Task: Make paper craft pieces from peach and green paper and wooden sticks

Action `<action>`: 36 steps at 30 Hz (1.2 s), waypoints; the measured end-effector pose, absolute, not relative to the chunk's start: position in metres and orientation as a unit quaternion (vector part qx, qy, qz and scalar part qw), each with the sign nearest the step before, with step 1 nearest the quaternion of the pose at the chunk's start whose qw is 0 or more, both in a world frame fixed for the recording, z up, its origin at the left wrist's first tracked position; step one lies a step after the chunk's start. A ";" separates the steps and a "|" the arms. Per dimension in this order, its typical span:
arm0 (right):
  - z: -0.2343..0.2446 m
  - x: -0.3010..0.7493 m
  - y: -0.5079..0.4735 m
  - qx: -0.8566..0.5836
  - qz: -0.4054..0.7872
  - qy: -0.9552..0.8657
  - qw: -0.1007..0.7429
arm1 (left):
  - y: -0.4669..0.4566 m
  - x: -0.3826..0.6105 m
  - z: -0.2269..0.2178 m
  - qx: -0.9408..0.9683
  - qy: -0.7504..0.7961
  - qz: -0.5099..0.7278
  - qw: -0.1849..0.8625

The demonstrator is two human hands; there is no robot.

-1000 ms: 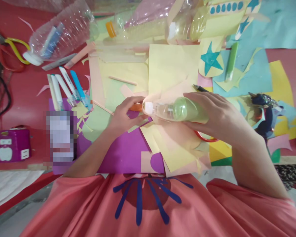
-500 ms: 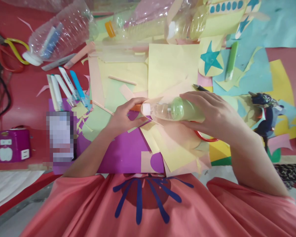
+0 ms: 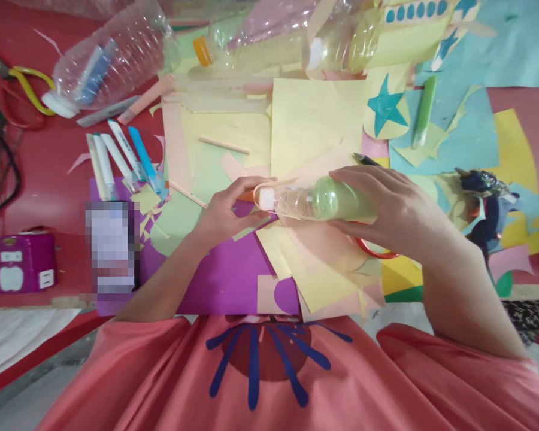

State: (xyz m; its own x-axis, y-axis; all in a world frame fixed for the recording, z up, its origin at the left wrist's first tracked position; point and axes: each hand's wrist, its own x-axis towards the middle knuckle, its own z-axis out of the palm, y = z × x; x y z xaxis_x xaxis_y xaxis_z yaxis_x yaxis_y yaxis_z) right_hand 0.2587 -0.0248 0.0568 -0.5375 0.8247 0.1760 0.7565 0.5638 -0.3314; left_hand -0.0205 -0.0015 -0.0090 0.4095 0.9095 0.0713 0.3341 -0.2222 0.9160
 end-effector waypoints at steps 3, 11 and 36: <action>0.057 0.259 -0.025 -0.459 0.109 -0.867 0.159 | -0.001 -0.021 -0.006 0.714 0.425 0.323 0.453; 0.057 0.261 -0.026 -0.452 0.103 -0.871 0.163 | 0.000 -0.021 -0.006 0.719 0.415 0.330 0.449; 0.054 0.254 -0.029 -0.439 0.088 -0.880 0.159 | -0.002 -0.015 -0.001 0.697 0.452 0.308 0.465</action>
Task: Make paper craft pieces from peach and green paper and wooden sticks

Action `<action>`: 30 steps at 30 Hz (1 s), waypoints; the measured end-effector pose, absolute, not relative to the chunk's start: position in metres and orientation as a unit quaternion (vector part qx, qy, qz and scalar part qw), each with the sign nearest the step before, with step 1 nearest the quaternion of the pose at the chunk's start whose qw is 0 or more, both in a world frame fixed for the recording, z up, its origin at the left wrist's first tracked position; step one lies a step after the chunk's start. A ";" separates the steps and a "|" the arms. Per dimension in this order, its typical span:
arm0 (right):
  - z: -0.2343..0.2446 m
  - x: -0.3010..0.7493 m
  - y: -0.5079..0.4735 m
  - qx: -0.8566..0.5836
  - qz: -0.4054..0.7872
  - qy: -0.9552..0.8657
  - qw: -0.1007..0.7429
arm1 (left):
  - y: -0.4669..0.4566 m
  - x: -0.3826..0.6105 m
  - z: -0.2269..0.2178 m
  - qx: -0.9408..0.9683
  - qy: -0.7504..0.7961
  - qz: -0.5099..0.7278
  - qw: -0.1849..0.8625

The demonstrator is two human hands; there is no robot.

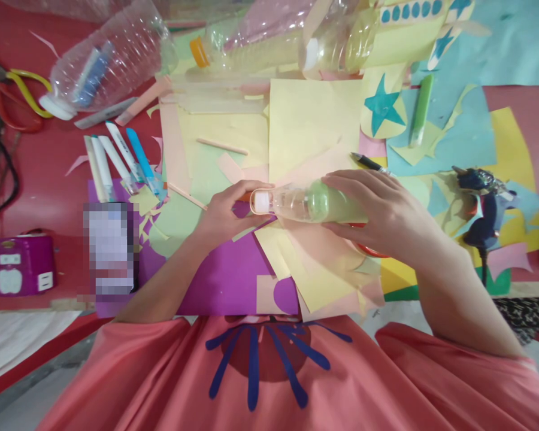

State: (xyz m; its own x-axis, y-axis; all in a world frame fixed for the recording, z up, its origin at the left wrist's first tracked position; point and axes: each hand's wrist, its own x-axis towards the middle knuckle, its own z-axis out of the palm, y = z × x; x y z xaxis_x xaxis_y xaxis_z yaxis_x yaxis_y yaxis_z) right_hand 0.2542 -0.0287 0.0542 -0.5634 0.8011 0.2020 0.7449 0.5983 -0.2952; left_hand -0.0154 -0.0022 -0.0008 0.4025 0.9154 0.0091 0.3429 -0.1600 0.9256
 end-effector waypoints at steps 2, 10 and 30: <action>0.054 0.254 -0.028 -0.436 0.086 -0.881 0.161 | -0.002 -0.015 -0.001 0.698 0.450 0.312 0.462; 0.057 0.250 -0.027 -0.431 0.088 -0.883 0.162 | -0.002 -0.015 -0.003 0.694 0.457 0.314 0.460; 0.068 0.206 -0.003 -0.463 0.113 -0.879 -0.009 | -0.003 -0.014 -0.004 0.717 0.462 0.305 0.424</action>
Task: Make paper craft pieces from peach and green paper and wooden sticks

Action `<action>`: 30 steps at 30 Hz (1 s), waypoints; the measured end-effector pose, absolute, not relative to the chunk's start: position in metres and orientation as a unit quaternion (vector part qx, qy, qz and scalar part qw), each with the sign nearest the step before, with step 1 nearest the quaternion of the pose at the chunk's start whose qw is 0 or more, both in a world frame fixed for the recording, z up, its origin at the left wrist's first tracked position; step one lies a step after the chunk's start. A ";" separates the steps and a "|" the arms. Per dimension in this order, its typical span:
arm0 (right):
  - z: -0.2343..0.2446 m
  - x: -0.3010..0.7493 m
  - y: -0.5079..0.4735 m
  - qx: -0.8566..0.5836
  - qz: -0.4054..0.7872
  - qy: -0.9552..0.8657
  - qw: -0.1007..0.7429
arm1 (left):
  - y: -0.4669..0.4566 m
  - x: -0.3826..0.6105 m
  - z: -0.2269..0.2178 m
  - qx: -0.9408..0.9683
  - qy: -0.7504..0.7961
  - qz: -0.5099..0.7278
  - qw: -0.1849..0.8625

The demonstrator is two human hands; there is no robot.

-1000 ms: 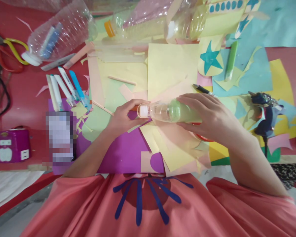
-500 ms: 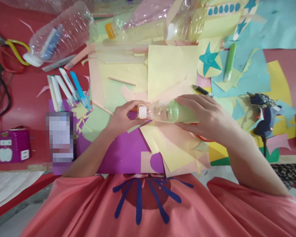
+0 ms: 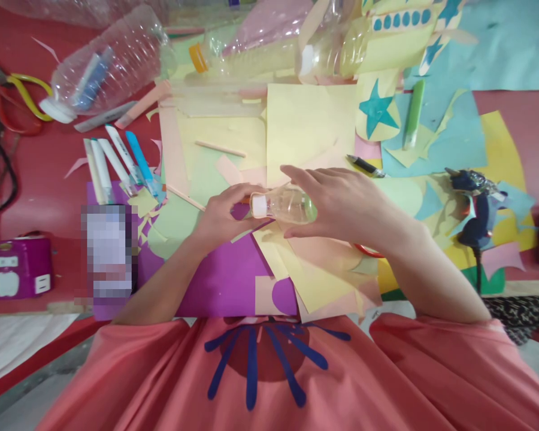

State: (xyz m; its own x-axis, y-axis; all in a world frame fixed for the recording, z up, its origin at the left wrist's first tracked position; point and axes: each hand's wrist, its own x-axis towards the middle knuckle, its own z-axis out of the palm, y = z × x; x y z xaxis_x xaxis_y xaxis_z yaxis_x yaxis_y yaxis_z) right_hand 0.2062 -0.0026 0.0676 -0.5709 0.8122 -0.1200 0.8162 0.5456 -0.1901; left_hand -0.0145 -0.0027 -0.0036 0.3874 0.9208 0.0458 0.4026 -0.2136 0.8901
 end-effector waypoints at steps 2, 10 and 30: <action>0.069 0.201 0.003 0.473 -0.118 0.872 0.031 | -0.002 -0.015 -0.004 0.710 0.467 0.304 0.430; 0.064 0.198 0.013 0.459 -0.112 0.882 0.010 | 0.001 -0.017 -0.004 0.701 0.479 0.301 0.434; 0.068 0.197 0.012 0.481 -0.113 0.869 0.032 | -0.002 -0.015 -0.005 0.704 0.496 0.302 0.408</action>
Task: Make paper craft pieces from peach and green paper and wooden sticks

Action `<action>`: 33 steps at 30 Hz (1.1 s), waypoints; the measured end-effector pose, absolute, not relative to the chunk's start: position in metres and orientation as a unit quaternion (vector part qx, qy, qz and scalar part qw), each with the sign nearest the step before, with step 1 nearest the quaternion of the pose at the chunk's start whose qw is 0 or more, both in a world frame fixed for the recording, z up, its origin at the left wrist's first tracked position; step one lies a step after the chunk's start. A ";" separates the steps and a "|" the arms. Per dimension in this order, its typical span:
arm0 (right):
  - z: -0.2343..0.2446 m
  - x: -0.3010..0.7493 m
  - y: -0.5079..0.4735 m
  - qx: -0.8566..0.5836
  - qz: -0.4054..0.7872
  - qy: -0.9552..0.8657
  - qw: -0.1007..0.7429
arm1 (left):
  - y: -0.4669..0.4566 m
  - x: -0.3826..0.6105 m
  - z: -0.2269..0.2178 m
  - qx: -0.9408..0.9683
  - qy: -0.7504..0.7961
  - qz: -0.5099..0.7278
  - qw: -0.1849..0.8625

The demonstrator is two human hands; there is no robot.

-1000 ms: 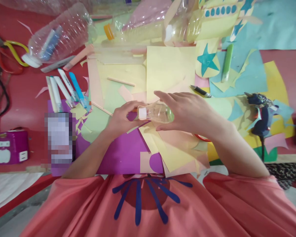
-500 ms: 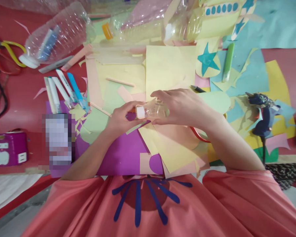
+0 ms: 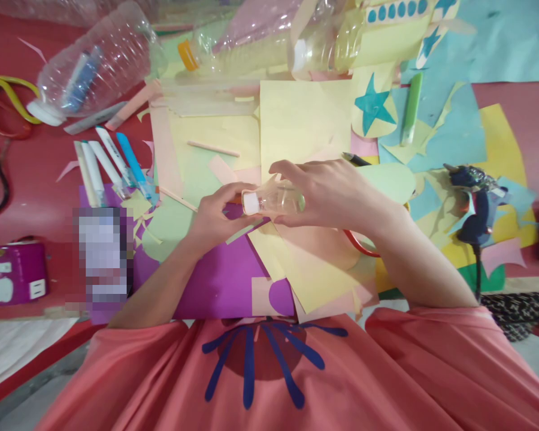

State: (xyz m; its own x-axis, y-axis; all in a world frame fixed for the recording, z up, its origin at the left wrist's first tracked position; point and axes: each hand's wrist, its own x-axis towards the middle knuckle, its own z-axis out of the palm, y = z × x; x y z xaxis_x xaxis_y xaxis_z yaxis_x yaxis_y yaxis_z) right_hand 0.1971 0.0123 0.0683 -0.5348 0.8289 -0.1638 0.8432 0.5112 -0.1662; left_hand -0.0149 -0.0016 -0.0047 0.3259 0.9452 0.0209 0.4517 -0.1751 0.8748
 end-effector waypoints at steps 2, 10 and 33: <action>0.067 0.199 0.012 0.483 -0.107 0.869 0.028 | -0.002 -0.014 -0.004 0.705 0.494 0.307 0.406; 0.063 0.201 0.012 0.464 -0.117 0.878 0.008 | -0.003 -0.014 -0.003 0.714 0.481 0.311 0.402; 0.066 0.203 0.012 0.461 -0.118 0.879 0.011 | 0.000 -0.021 0.000 0.665 0.439 0.373 0.476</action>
State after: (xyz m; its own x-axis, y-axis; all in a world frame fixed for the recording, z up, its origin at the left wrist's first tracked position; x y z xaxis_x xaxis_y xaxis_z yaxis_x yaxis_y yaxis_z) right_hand 0.2025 0.0124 0.0664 -0.5747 0.8081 -0.1291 0.8135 0.5469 -0.1978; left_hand -0.0205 0.0000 0.0005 0.3377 0.9380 0.0785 0.2289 -0.1628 0.9597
